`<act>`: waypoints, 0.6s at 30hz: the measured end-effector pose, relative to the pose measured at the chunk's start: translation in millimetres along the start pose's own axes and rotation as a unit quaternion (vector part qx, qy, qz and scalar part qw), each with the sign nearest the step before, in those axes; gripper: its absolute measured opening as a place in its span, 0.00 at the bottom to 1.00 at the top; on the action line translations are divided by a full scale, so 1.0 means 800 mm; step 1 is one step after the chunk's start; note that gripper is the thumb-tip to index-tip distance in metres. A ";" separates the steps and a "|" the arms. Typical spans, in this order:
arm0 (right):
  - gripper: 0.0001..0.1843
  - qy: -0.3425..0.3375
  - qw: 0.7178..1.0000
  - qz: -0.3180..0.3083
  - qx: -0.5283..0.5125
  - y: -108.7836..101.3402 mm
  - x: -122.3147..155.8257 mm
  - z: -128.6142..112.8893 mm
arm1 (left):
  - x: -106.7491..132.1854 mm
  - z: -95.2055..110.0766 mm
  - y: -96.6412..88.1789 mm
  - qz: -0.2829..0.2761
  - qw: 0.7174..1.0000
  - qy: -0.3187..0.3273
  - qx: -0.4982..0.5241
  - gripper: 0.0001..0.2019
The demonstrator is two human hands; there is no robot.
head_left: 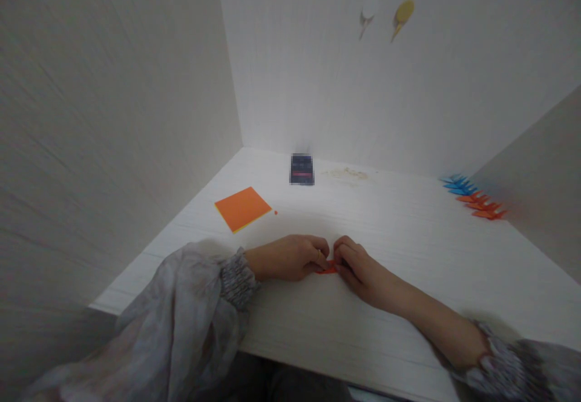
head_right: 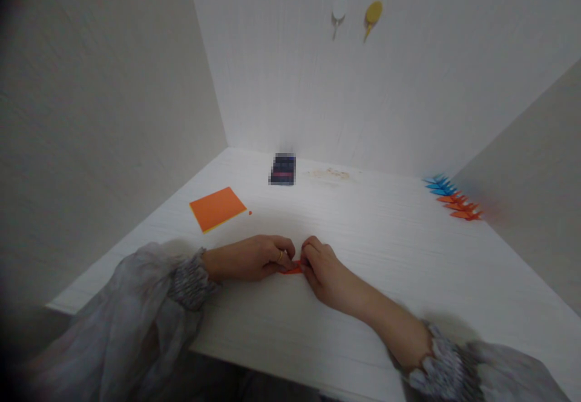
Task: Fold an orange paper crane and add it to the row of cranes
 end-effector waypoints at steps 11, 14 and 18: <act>0.06 -0.007 1.000 -0.009 0.005 0.000 -0.002 -0.001 | -0.003 0.009 -0.001 0.016 0.998 0.054 -0.028 0.11; 0.06 -0.005 1.000 -0.010 0.006 0.000 -0.002 -0.002 | -0.002 0.009 -0.001 0.017 0.998 0.048 -0.029 0.11; 0.05 -0.003 1.000 -0.003 0.002 0.000 -0.002 0.002 | 0.000 0.009 -0.004 0.010 0.998 0.044 -0.036 0.12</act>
Point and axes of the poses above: each hand's wrist, its own x-axis away from the middle knuckle, its own y-axis out of the palm, z = x × y, the point moved 3 cm from there along -x, towards the middle knuckle, and after that the axes turned 13 degrees about z, right-handed, at the moved point
